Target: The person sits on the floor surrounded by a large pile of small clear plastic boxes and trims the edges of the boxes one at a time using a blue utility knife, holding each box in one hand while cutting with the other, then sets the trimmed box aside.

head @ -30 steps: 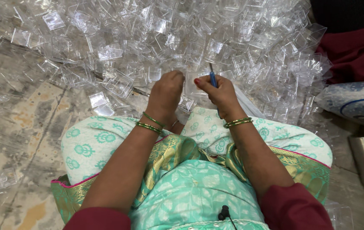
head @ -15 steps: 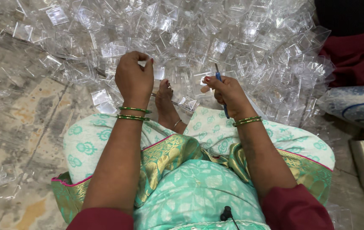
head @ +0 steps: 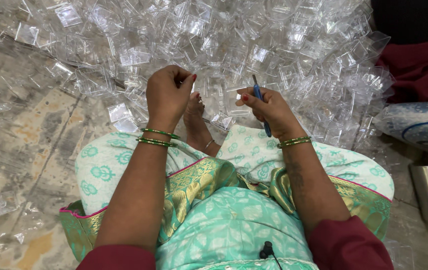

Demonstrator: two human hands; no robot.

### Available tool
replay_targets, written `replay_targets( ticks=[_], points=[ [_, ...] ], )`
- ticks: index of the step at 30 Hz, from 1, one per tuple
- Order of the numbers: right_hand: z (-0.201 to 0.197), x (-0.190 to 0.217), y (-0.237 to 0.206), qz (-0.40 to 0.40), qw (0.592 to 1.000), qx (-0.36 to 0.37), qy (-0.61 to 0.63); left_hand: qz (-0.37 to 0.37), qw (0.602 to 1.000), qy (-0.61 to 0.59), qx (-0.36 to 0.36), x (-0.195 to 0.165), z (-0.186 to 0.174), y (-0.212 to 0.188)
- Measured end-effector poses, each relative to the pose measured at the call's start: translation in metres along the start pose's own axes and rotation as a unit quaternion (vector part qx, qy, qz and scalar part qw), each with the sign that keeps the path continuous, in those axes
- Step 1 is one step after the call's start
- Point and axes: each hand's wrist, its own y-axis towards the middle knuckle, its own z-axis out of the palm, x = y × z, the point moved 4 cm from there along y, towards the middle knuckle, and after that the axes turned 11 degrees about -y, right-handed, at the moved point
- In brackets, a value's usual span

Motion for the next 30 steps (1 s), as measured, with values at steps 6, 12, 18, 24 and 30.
replay_targets(
  ticks=[6,12,18,24,30],
  points=[
    [-0.010,-0.003,0.002,0.018,1.000,-0.017,-0.002,-0.075,0.995,0.063,0.014,-0.001,0.001,0.000],
    [0.007,0.008,-0.005,-0.050,0.885,-0.139,-0.442,0.054,0.989,0.095,-0.103,0.003,-0.016,0.005],
    [0.040,0.017,-0.007,-0.077,0.824,-0.129,-0.546,0.035,0.989,0.092,-0.111,0.007,-0.032,0.006],
    [0.030,0.057,0.020,-0.133,0.863,-0.201,-0.444,0.003,0.994,0.067,-0.086,0.004,-0.023,0.007],
    [0.058,0.113,0.076,-0.274,0.797,-0.219,-0.492,-0.008,0.996,0.065,-0.063,0.004,-0.019,0.011]
  ],
)
